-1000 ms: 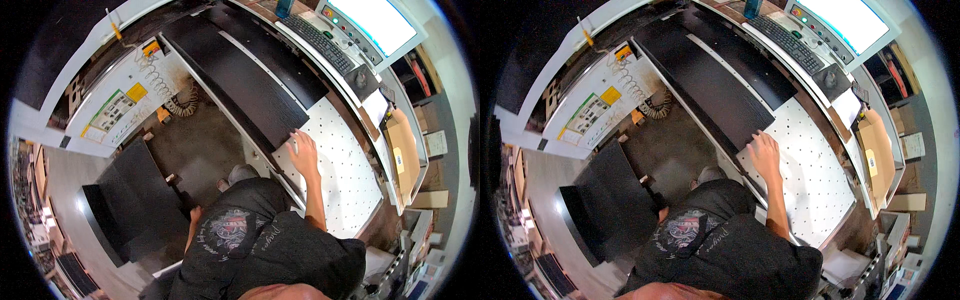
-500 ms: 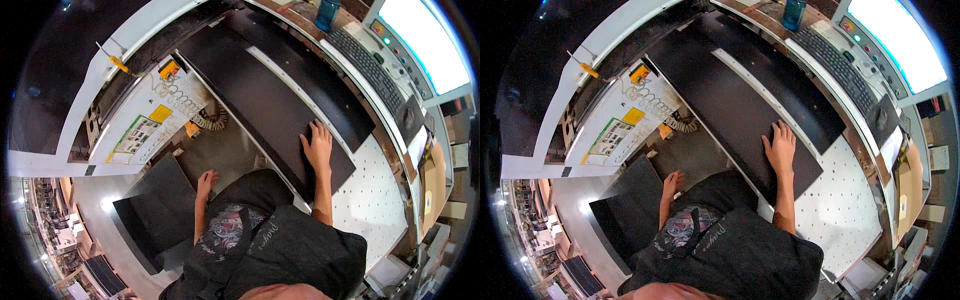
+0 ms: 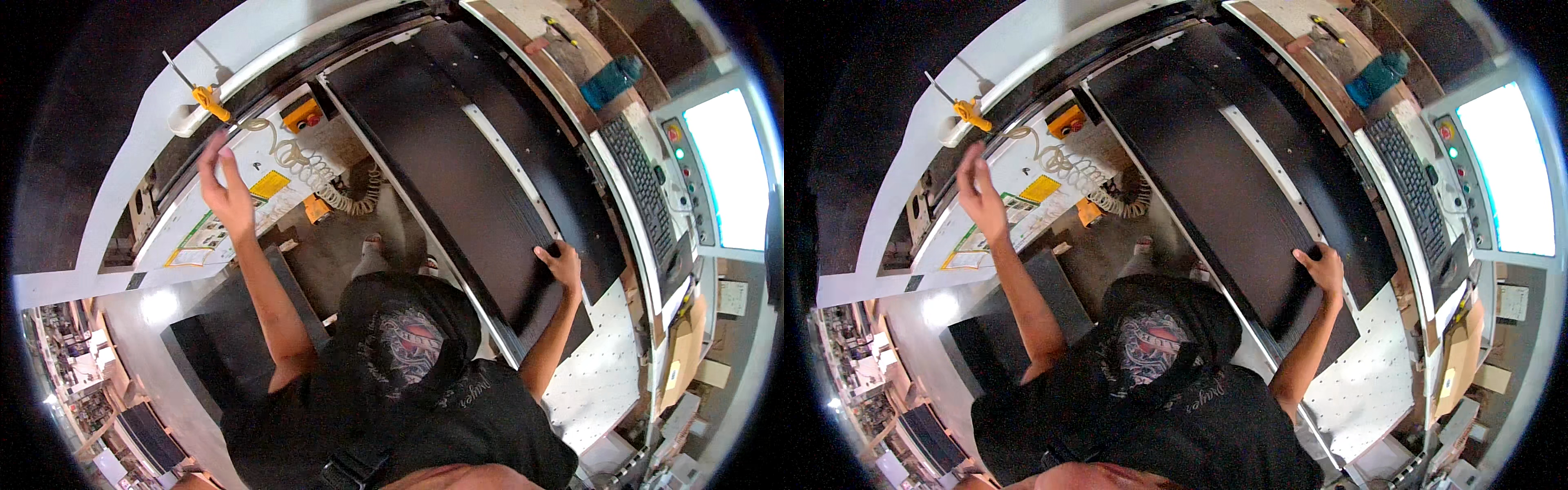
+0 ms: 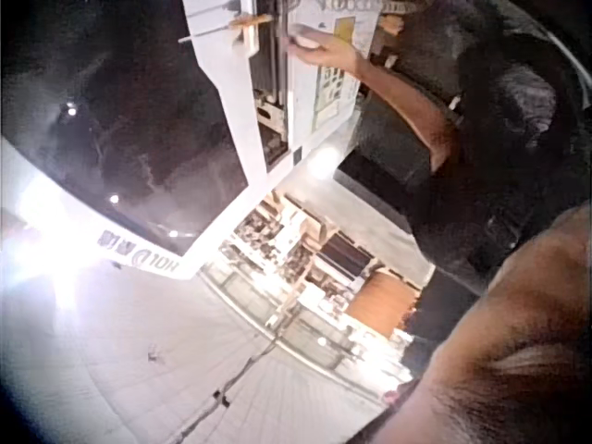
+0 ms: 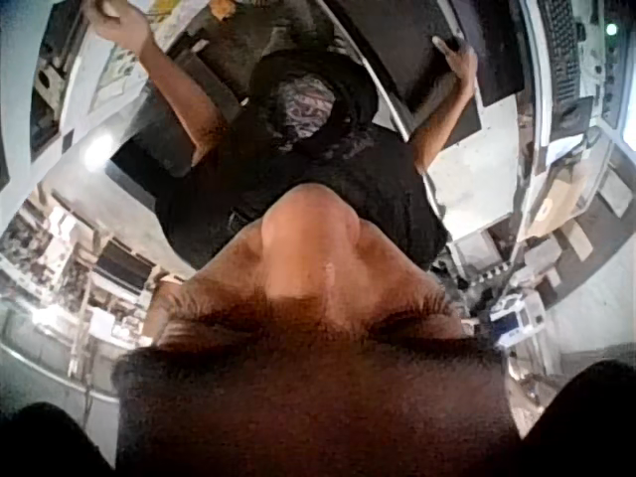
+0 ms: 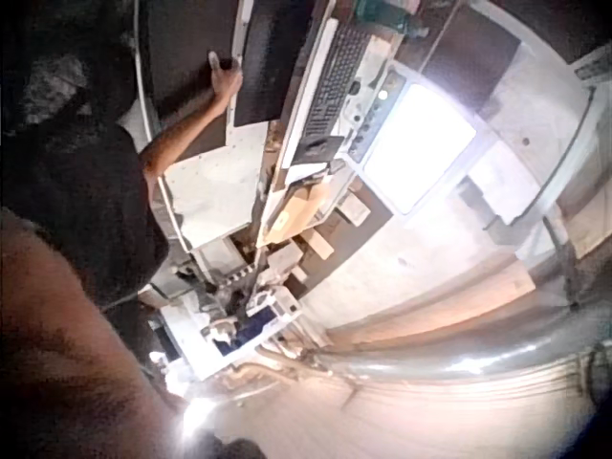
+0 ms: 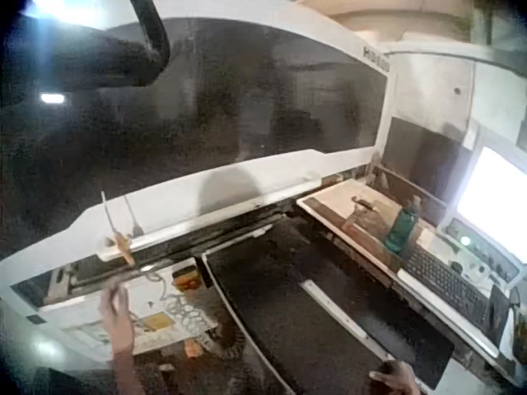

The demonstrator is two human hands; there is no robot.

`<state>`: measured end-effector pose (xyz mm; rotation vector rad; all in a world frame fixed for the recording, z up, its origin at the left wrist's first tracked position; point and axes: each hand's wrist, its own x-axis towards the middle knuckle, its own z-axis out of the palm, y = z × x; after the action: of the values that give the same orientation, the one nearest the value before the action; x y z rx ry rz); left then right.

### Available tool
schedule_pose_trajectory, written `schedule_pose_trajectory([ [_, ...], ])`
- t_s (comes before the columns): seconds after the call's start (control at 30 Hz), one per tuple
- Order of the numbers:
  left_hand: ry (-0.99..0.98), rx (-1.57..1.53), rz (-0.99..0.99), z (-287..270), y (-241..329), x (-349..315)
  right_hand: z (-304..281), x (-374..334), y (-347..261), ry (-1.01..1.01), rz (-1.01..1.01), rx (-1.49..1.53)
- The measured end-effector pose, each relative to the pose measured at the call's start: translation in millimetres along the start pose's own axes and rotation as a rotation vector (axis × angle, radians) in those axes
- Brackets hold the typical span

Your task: The person uses a yellow utility knife to cut a dark rectangular panel on a white workbench. They then lift the cut panel and place it onto a stack of similar panels on the floor. This process is repeated with another panel.

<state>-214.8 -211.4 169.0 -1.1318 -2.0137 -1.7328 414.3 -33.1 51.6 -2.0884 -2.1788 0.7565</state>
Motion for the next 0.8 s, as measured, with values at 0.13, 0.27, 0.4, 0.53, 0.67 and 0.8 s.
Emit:
schedule_pose_trajectory([
  [0.13,0.193,0.195,0.124,8,-23,63,-5,7,6,-0.114,0.014,0.039],
  [0.27,0.044,0.585,0.201,13,-75,86,2,13,40,-0.118,-0.039,0.105],
  [0.4,0.041,0.896,0.393,22,-105,91,21,-14,18,0.183,0.052,0.046],
  [0.53,0.226,0.873,0.496,26,-148,93,44,-46,-43,0.576,0.037,-0.182],
  [0.67,0.223,0.275,0.212,41,-171,91,84,-58,-62,0.769,0.123,0.144],
  [0.8,-0.002,-0.279,0.102,110,-81,70,96,-57,-68,0.891,0.118,0.207],
])
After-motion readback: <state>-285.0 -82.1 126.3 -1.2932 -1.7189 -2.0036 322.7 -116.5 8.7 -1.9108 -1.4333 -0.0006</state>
